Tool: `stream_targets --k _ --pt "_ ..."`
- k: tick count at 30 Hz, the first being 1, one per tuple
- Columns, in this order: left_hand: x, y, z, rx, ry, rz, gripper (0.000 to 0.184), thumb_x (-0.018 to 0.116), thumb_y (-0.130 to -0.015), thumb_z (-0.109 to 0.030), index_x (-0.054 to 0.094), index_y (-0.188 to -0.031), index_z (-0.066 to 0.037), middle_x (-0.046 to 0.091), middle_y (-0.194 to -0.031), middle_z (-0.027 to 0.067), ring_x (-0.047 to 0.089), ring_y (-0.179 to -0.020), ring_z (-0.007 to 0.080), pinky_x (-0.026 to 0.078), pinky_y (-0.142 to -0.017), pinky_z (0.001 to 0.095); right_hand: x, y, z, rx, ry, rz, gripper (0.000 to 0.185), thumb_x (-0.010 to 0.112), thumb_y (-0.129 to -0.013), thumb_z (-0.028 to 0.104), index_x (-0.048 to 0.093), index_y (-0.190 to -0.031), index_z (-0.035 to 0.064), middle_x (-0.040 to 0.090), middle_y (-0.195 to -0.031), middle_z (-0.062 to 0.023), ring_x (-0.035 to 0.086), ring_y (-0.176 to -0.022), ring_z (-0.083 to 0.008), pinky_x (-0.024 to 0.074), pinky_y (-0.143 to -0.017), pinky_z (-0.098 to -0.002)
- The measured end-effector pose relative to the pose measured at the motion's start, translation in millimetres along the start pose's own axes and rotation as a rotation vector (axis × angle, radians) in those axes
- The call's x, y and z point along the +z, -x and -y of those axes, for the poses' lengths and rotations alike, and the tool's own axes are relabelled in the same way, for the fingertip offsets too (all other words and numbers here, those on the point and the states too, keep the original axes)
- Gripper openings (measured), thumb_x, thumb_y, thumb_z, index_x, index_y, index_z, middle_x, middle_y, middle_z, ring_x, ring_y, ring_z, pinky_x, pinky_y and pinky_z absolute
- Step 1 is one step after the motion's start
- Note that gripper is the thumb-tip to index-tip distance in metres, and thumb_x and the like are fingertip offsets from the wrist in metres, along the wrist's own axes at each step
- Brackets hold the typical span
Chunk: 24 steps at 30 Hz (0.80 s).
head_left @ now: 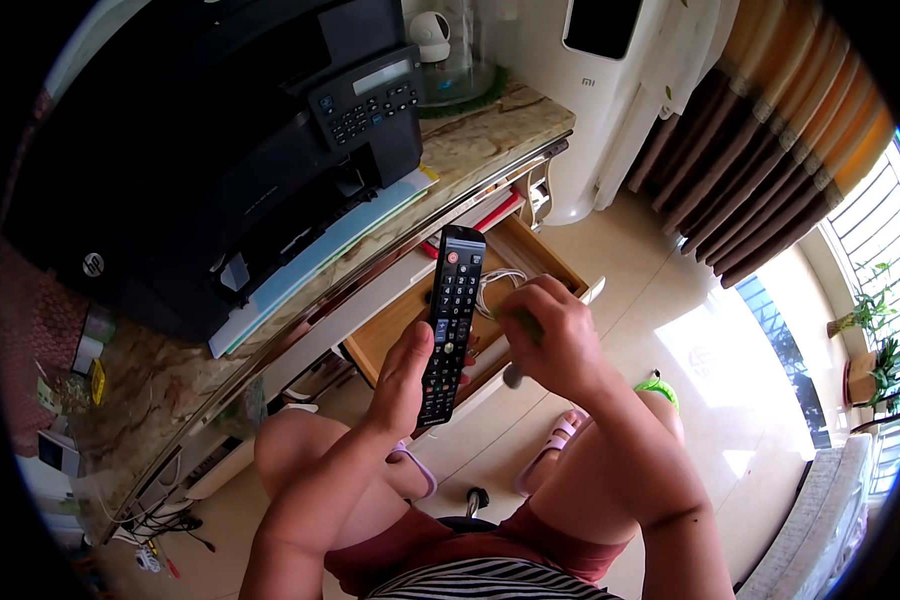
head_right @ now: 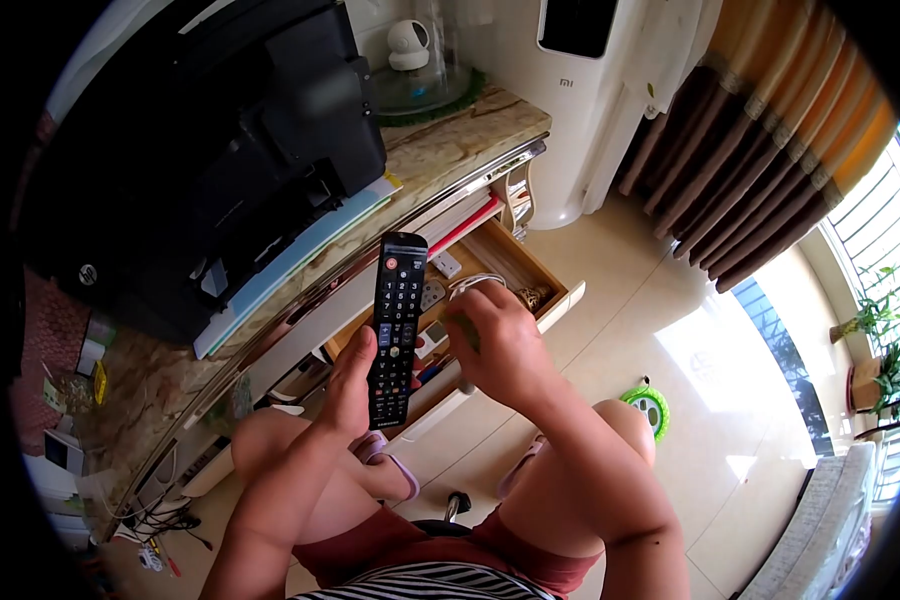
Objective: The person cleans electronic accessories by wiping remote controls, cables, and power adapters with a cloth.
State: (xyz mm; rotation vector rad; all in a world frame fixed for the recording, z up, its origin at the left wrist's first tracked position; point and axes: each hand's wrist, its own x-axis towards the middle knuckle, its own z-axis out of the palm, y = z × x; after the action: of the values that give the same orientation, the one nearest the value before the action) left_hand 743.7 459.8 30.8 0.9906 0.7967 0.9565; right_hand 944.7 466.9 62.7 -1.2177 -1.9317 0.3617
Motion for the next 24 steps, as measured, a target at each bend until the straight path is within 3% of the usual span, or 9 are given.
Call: stream_targets --k 2,3,5,9,12,13,18,20,24 --pt "0.4 -0.3 -1.0 -0.011 0.023 -0.018 0.054 0.037 -0.099 -0.05 0.048 -0.126 -0.004 0.062 -0.107 0.0087 0.063 -0.089 0.0142 0.054 -0.074 0.0289 -6.5 -4.1 8.3 0.18 -0.193 -0.008 0.013 0.066 -0.079 0.004 0.061 -0.091 0.0013 0.061 -0.088 -0.0163 0.061 -0.081 -0.0346 0.0498 -0.074 -0.0365" --pt "0.5 -0.6 -0.7 -0.022 0.028 -0.035 0.056 0.037 -0.099 -0.052 0.049 -0.126 -0.004 0.062 -0.107 0.0086 0.063 -0.088 0.0141 0.054 -0.075 0.0289 -7.4 -4.3 10.1 0.204 -0.224 -0.003 0.012 0.065 -0.082 0.005 0.061 -0.093 0.0008 0.063 -0.087 -0.0149 0.063 -0.078 -0.0278 0.0496 -0.073 -0.0332" --pt "-0.1 -1.1 0.3 -0.034 0.03 -0.048 0.057 0.036 -0.098 -0.053 0.049 -0.125 -0.005 0.061 -0.107 0.0084 0.063 -0.088 0.0141 0.054 -0.075 0.0288 -6.0 -4.2 10.6 0.285 -0.347 0.013 0.013 0.065 -0.083 0.007 0.061 -0.093 0.0007 0.063 -0.086 -0.013 0.062 -0.077 -0.0237 0.0493 -0.073 -0.0322" --pt "2.0 -2.4 -2.3 -0.001 0.078 -0.021 0.049 0.056 -0.093 -0.042 0.049 -0.125 -0.005 0.061 -0.104 0.005 0.061 -0.087 0.0117 0.054 -0.075 0.0279 -0.6 -4.9 8.9 0.484 -0.657 0.072 0.013 0.066 -0.085 0.009 0.061 -0.094 0.0014 0.061 -0.085 -0.0085 0.059 -0.08 -0.0146 0.0479 -0.073 -0.0292" --pt "2.2 -4.0 1.0 0.051 0.008 -0.026 0.05 0.072 -0.085 -0.027 0.049 -0.124 -0.005 0.06 -0.102 0.002 0.059 -0.087 0.0093 0.052 -0.076 0.0262 15.0 0.9 2.4 0.397 -0.685 0.146 0.012 0.065 -0.087 0.008 0.061 -0.097 0.0026 0.06 -0.089 -0.0019 0.055 -0.086 -0.0106 0.0458 -0.079 -0.0264" --pt "1.9 -5.7 3.4 0.066 0.01 -0.02 0.054 0.078 -0.08 -0.019 0.049 -0.123 -0.006 0.059 -0.102 0.0006 0.057 -0.087 0.0084 0.05 -0.077 0.0254 20.7 1.3 -0.7 0.243 -0.515 0.144 0.011 0.065 -0.087 0.007 0.061 -0.096 0.0026 0.059 -0.093 -0.0032 0.055 -0.091 -0.0137 0.044 -0.084 -0.0278" --pt "5.4 -8.5 4.4 0.083 -0.026 -0.053 0.052 0.079 -0.079 -0.015 0.05 -0.121 -0.006 0.059 -0.102 -0.0004 0.057 -0.09 0.0093 0.048 -0.082 0.0247 32.6 5.1 -1.5 0.331 -0.558 0.166 0.013 0.064 -0.089 0.011 0.06 -0.097 0.0026 0.058 -0.101 -0.0043 0.053 -0.098 -0.0142 0.0416 -0.089 -0.0282" --pt "6.4 -8.3 2.6 0.02 -0.018 -0.098 0.049 0.078 -0.079 -0.012 0.051 -0.12 -0.005 0.059 -0.102 0.0 0.057 -0.091 0.009 0.048 -0.082 0.025 34.9 6.1 -4.1 0.574 -0.864 0.188 0.022 0.064 -0.092 0.021 0.058 -0.103 0.0028 0.057 -0.106 -0.0038 0.051 -0.1 -0.012 0.0409 -0.09 -0.0284" --pt "4.5 -8.6 3.2 0.094 -0.005 -0.133 0.048 0.076 -0.08 -0.01 0.05 -0.12 -0.005 0.059 -0.103 0.0009 0.058 -0.091 0.0095 0.048 -0.083 0.0256 24.5 6.2 1.1 0.508 -0.874 0.205 0.04 0.065 -0.091 0.031 0.053 -0.117 0.0033 0.057 -0.111 -0.0043 0.05 -0.105 -0.0119 0.0406 -0.092 -0.0283"
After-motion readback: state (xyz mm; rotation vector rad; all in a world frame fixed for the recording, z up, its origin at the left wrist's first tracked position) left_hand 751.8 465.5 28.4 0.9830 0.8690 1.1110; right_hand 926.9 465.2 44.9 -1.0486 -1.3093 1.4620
